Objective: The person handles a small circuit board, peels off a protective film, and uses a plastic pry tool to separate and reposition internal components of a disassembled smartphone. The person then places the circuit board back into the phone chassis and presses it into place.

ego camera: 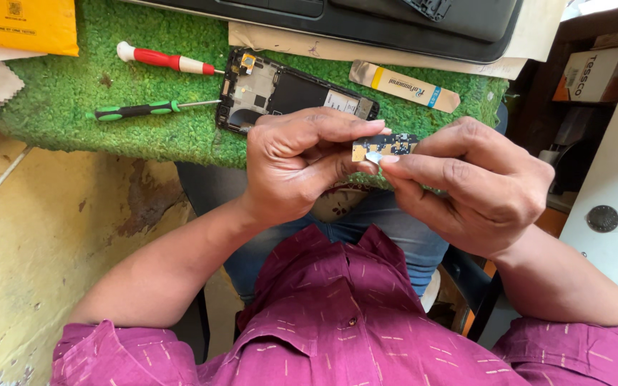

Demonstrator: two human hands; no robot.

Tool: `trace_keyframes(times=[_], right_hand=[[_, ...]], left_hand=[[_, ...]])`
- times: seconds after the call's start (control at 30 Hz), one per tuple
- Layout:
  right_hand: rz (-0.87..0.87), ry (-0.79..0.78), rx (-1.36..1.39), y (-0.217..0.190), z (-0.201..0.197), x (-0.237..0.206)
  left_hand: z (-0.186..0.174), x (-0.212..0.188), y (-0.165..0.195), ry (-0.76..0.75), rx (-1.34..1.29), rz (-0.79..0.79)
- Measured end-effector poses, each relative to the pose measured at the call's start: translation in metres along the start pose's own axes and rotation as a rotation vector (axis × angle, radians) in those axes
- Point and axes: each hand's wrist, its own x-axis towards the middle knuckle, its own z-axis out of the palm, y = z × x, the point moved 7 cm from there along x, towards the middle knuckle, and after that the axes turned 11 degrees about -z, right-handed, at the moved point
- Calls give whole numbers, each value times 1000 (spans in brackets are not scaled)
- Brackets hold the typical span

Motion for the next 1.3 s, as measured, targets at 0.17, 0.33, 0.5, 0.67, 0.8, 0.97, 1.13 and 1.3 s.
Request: trace_keyframes(times=[0.17, 0.33, 0.5, 0.67, 0.8, 0.97, 1.13, 1.3], right_hand=[[-22, 12, -25, -1, 1, 0], [-6, 10, -19, -1, 1, -2], [3, 11, 17, 0, 1, -2], [-12, 15, -20, 0, 2, -1], [12, 11, 0, 0, 0, -1], [-13, 19, -24, -2, 1, 1], [19, 20, -16, -1, 0, 0], [-3, 24, -25, -2, 1, 0]], left_hand=[[0, 0, -1, -6, 13, -3], [0, 0, 1, -8, 31, 12], [-1, 0, 2, 14, 88, 18], [-1, 1, 3, 24, 117, 43], [0, 1, 3, 24, 92, 44], [0, 1, 6, 27, 142, 86], [0, 1, 3, 23, 105, 48], [0, 2, 2, 28, 104, 60]])
